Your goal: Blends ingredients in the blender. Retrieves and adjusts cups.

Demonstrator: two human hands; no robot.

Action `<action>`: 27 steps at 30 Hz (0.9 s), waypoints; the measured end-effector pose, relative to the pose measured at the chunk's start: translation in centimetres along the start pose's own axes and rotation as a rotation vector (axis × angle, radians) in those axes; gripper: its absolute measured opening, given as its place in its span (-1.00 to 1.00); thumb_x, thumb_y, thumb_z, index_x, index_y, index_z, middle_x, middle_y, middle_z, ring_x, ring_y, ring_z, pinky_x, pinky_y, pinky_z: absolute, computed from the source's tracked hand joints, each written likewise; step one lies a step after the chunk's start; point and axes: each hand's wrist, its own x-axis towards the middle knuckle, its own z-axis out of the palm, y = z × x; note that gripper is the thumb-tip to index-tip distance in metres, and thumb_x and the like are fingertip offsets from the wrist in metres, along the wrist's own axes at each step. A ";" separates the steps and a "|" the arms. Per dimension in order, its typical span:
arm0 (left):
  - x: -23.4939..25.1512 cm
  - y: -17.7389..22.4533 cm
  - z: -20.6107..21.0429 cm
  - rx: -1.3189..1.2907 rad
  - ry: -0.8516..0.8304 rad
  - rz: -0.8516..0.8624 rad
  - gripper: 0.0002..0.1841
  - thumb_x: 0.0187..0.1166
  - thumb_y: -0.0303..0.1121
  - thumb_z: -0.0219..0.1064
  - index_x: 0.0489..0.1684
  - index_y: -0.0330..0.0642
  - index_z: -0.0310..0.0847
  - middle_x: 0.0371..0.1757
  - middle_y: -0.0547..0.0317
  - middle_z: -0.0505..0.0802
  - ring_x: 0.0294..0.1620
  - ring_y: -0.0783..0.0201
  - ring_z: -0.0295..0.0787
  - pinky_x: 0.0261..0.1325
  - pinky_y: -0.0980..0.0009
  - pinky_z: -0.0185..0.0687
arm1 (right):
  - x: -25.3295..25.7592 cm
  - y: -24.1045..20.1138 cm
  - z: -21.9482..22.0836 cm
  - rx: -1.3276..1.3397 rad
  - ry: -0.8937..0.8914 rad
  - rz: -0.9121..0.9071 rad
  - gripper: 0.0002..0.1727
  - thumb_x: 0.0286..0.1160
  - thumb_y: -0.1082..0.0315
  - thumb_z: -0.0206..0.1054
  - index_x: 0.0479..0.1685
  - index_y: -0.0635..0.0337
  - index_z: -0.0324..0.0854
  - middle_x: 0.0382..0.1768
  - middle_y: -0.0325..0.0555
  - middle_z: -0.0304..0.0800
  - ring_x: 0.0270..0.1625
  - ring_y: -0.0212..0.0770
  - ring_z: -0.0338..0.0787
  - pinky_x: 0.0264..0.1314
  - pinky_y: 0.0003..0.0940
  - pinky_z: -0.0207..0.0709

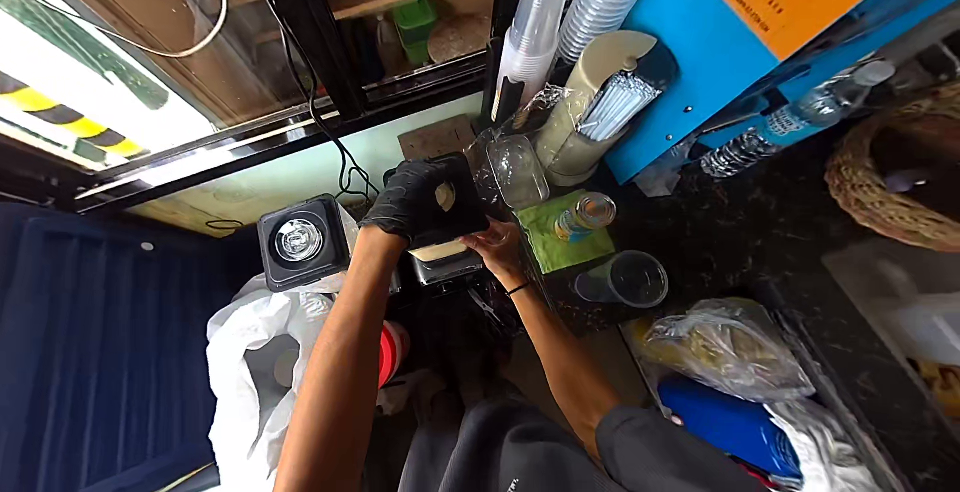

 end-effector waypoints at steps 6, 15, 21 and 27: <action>0.8 -1.7 2.1 -0.032 -0.014 -0.009 -0.26 0.01 0.00 0.74 0.34 0.05 0.71 0.32 -0.07 0.79 0.39 -0.10 0.67 0.42 -0.19 0.49 | 0.2 2.3 0.5 0.019 0.025 -0.036 -0.66 0.07 0.11 0.75 -0.37 0.15 0.81 -0.47 -0.31 0.85 -0.45 -0.53 0.76 -0.33 -0.52 0.70; 1.1 -2.2 2.3 -0.036 0.042 -0.013 -0.27 0.02 0.08 0.69 0.27 -0.04 0.74 0.31 -0.06 0.81 0.39 -0.09 0.68 0.44 -0.18 0.48 | 2.3 4.3 0.6 0.139 0.029 -0.137 -0.67 0.02 0.12 0.75 -0.51 0.14 0.76 -0.52 -0.40 0.82 -0.45 -0.60 0.75 -0.31 -0.58 0.70; 1.4 -1.1 2.1 0.073 -0.058 -0.133 -0.23 -0.01 0.10 0.72 0.33 0.07 0.70 0.32 -0.07 0.78 0.40 -0.14 0.65 0.41 -0.24 0.46 | -6.4 7.9 -1.9 -0.234 0.169 0.201 -0.38 0.84 0.00 -0.12 0.47 0.39 0.43 0.36 0.15 0.65 0.40 -0.11 0.67 0.48 -0.14 0.55; 3.3 -1.8 2.8 0.176 -0.143 -0.257 -0.36 0.16 -0.17 0.64 0.38 0.14 0.66 0.36 -0.12 0.73 0.40 -0.23 0.63 0.31 -0.31 0.52 | -7.5 15.4 1.3 -0.160 -0.102 0.922 -0.55 0.89 0.24 -0.03 0.47 0.39 0.49 0.25 0.27 0.74 0.25 0.07 0.77 0.39 -0.01 0.58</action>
